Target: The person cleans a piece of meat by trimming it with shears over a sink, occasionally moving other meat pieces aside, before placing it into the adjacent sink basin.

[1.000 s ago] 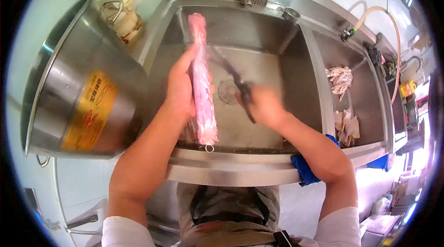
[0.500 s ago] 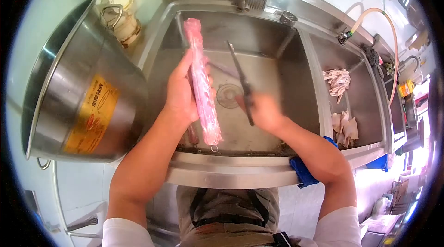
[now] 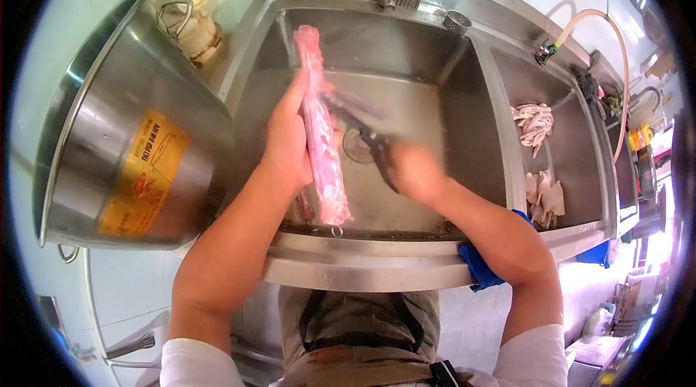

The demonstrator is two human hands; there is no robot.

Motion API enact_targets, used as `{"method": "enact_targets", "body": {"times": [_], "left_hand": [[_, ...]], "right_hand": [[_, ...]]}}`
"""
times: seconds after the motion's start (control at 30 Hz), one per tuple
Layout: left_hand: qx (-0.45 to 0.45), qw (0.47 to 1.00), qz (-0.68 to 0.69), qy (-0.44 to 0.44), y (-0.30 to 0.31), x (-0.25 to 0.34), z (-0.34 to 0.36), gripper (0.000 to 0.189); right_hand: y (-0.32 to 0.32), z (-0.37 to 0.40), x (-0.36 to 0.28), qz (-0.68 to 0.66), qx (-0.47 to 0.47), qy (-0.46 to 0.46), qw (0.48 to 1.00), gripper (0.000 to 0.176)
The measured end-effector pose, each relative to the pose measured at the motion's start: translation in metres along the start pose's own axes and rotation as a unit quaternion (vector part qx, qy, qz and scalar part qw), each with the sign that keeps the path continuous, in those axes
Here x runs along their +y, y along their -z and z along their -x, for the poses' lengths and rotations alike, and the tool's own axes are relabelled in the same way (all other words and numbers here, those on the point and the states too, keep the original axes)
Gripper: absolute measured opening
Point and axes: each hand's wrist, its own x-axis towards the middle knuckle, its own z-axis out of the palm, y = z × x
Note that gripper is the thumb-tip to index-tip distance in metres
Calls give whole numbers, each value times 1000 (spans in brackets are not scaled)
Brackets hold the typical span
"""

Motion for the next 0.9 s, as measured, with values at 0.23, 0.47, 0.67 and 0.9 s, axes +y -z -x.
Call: {"method": "enact_targets", "body": {"times": [0.23, 0.47, 0.67, 0.9], "left_hand": [[37, 999, 7, 7, -4, -5, -8, 43], [-28, 995, -89, 36, -14, -12, 7, 31], [-17, 974, -226, -24, -23, -18, 18, 40], [6, 938, -335, -91, -29, -18, 21, 26]], "right_hand": [[22, -6, -7, -86, 27, -30, 995, 16], [37, -2, 0, 73, 75, -11, 994, 28], [34, -8, 12, 142, 115, 9, 983, 24], [35, -10, 20, 96, 94, -42, 990, 21]]}}
